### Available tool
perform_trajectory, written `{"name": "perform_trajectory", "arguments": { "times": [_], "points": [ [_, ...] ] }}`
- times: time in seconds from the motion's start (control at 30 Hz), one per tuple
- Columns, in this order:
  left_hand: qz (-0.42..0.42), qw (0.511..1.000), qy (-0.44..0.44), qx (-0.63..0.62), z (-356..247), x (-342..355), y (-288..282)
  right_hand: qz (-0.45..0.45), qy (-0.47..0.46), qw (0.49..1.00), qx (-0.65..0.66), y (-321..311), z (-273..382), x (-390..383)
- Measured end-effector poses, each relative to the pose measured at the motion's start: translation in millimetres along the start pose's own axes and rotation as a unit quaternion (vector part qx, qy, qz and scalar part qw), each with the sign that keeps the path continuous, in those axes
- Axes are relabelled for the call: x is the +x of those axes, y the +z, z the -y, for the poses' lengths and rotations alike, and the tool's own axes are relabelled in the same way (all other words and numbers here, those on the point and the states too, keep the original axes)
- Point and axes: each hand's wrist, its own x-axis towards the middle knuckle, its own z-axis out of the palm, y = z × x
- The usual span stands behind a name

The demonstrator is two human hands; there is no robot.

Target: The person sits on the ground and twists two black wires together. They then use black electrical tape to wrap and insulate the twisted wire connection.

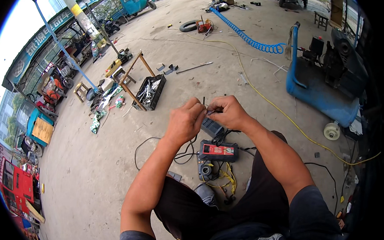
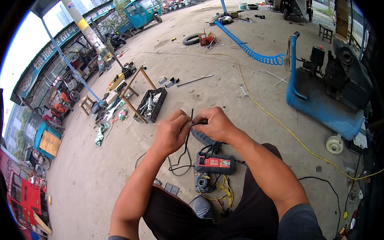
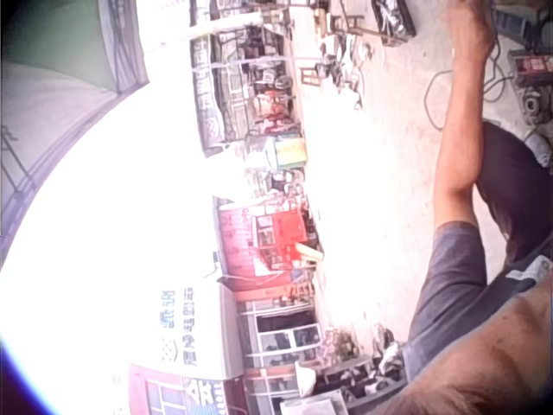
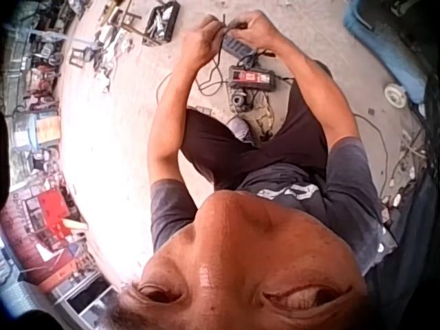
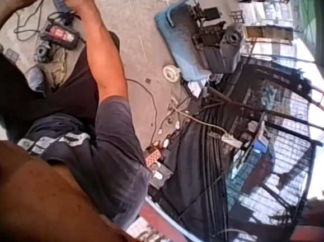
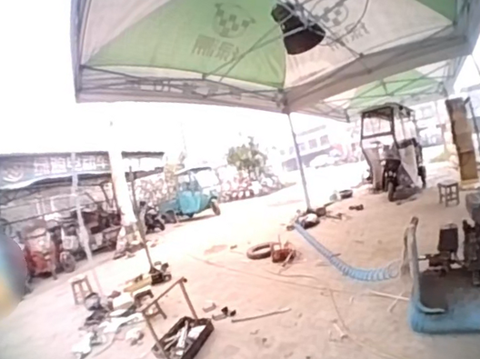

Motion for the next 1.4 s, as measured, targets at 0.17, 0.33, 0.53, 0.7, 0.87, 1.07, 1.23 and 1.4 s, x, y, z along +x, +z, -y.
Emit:
{"name": "perform_trajectory", "arguments": {
  "times": [0.17, 0.33, 0.53, 0.7, 0.87, 1.07, 1.23, 1.4],
  "points": [
    [0.027, 0.990, -0.110, -0.084, 11, -8, 12, 0.005, -0.088, 0.988, -0.125, -1, 5, 2],
    [0.091, 0.948, -0.230, -0.200, 20, -10, 17, 0.011, -0.114, 0.979, -0.167, 1, 9, -1],
    [0.157, 0.728, -0.461, -0.482, 21, -4, 4, 0.011, -0.149, 0.971, -0.187, 6, 3, -3],
    [0.129, 0.644, -0.492, -0.572, 28, -8, 7, -0.008, -0.132, 0.977, -0.168, 5, 5, -1],
    [0.027, 0.931, -0.230, -0.283, 26, -11, 18, -0.026, -0.001, 0.995, -0.092, 5, 8, 0],
    [-0.006, 0.999, -0.025, -0.044, 14, -5, 4, -0.024, 0.031, 0.999, -0.038, 5, 3, 0],
    [-0.002, 1.000, -0.006, 0.017, 5, -4, 0, -0.019, 0.020, 0.997, -0.069, 4, 6, 1],
    [0.020, 0.998, -0.042, 0.035, 1, -2, 2, -0.004, -0.036, 0.994, -0.101, 2, 4, 0]
  ]
}}
